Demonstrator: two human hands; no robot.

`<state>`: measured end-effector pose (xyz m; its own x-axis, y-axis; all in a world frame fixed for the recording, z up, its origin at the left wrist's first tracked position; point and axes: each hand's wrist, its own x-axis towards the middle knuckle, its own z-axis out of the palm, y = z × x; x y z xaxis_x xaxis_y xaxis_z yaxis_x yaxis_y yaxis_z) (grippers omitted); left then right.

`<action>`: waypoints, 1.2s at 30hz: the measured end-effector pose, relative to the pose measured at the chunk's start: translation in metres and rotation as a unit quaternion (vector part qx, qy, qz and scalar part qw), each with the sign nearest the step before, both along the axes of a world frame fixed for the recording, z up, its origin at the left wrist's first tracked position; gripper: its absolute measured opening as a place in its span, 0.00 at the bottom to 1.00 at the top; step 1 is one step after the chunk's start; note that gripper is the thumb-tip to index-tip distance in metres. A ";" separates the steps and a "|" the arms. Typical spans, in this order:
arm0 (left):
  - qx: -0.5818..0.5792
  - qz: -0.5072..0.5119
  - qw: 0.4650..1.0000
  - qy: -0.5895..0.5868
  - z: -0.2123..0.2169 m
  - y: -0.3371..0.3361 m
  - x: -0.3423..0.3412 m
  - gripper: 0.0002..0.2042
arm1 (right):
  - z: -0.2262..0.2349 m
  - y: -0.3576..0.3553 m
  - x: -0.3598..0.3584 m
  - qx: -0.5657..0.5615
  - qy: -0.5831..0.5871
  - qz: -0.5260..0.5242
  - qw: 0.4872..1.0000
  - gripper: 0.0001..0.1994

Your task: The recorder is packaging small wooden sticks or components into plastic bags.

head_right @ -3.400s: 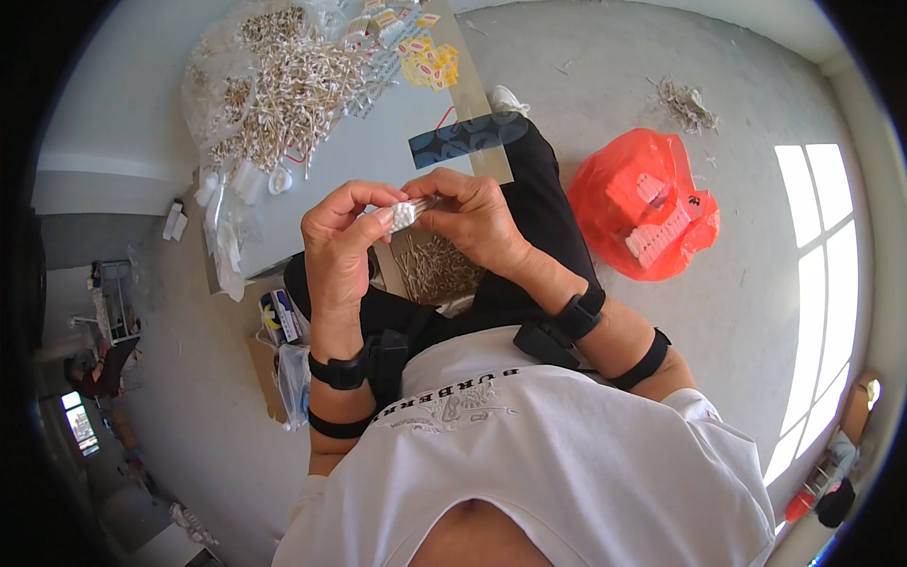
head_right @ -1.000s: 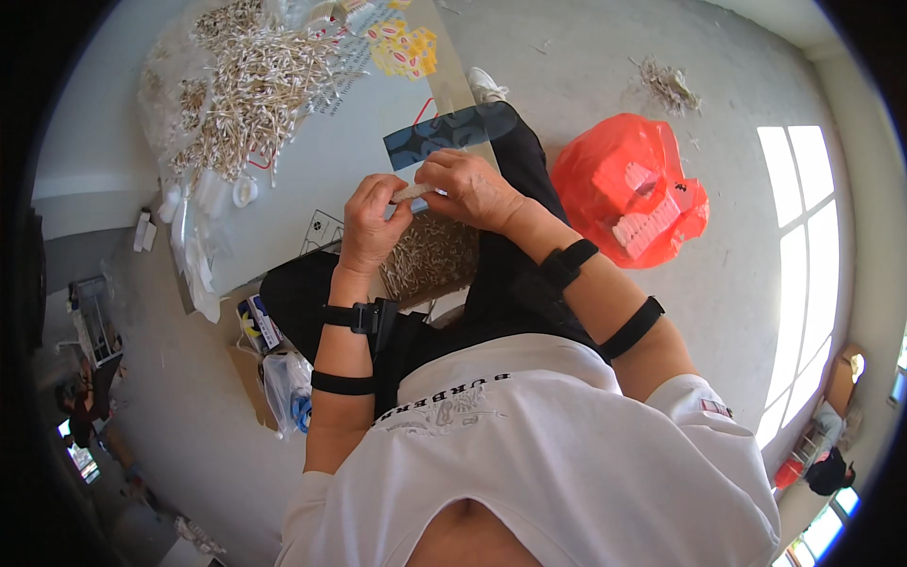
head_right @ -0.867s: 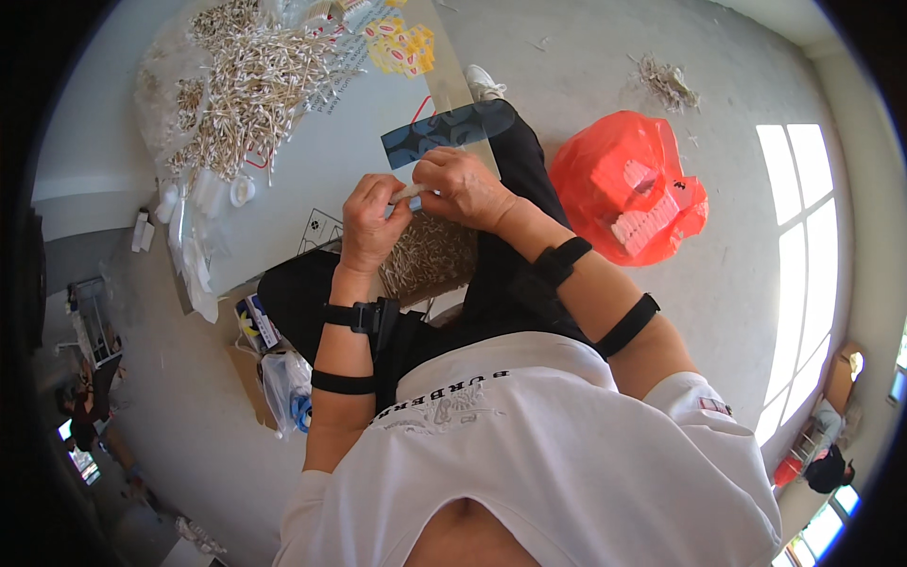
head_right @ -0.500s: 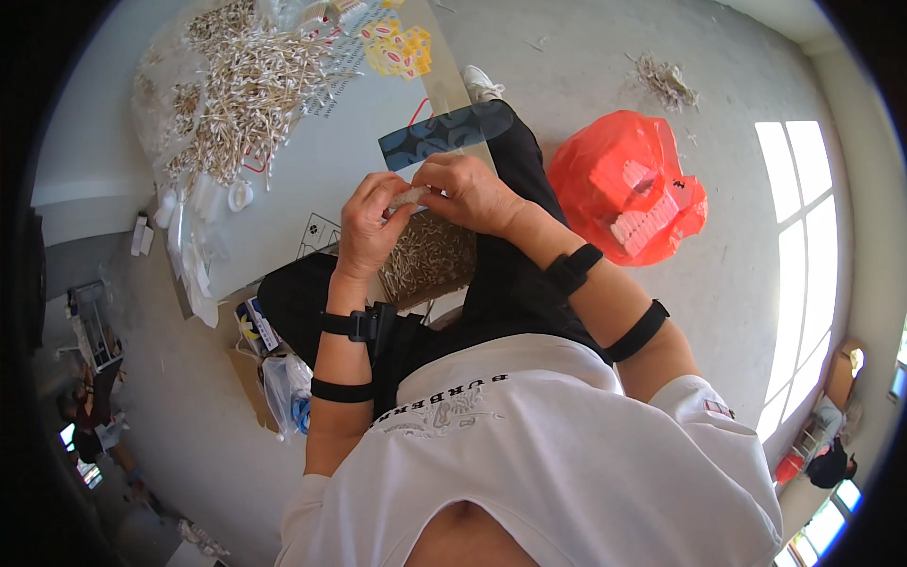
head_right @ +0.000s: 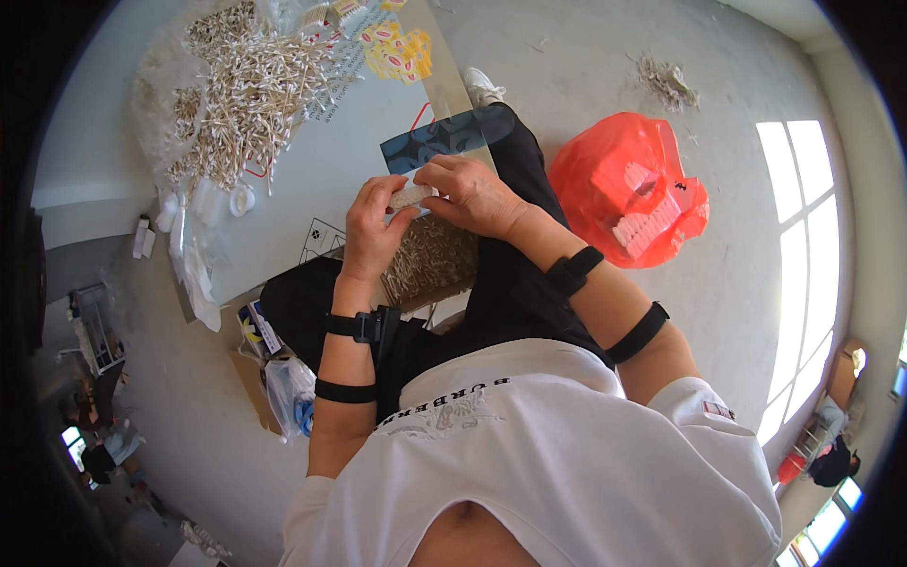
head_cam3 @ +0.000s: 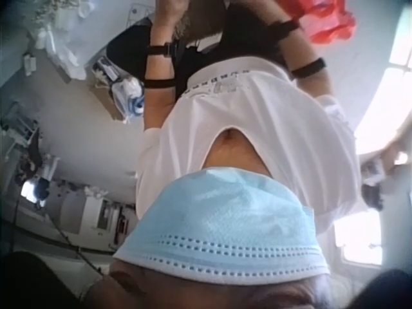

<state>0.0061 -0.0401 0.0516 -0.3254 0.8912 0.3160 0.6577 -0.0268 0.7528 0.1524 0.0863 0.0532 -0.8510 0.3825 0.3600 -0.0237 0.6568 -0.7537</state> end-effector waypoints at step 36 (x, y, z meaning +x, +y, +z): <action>0.063 0.030 0.985 -0.160 0.039 -0.035 0.013 0.19 | 0.049 -0.028 -0.004 -0.675 -0.028 -0.076 0.733 0.14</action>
<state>0.0190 -0.0752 0.0910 -0.4768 0.8281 0.2949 0.3905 -0.1010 0.9150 0.1481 0.0582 0.1027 -0.7602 0.4498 -0.4688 0.0292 -0.6972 -0.7163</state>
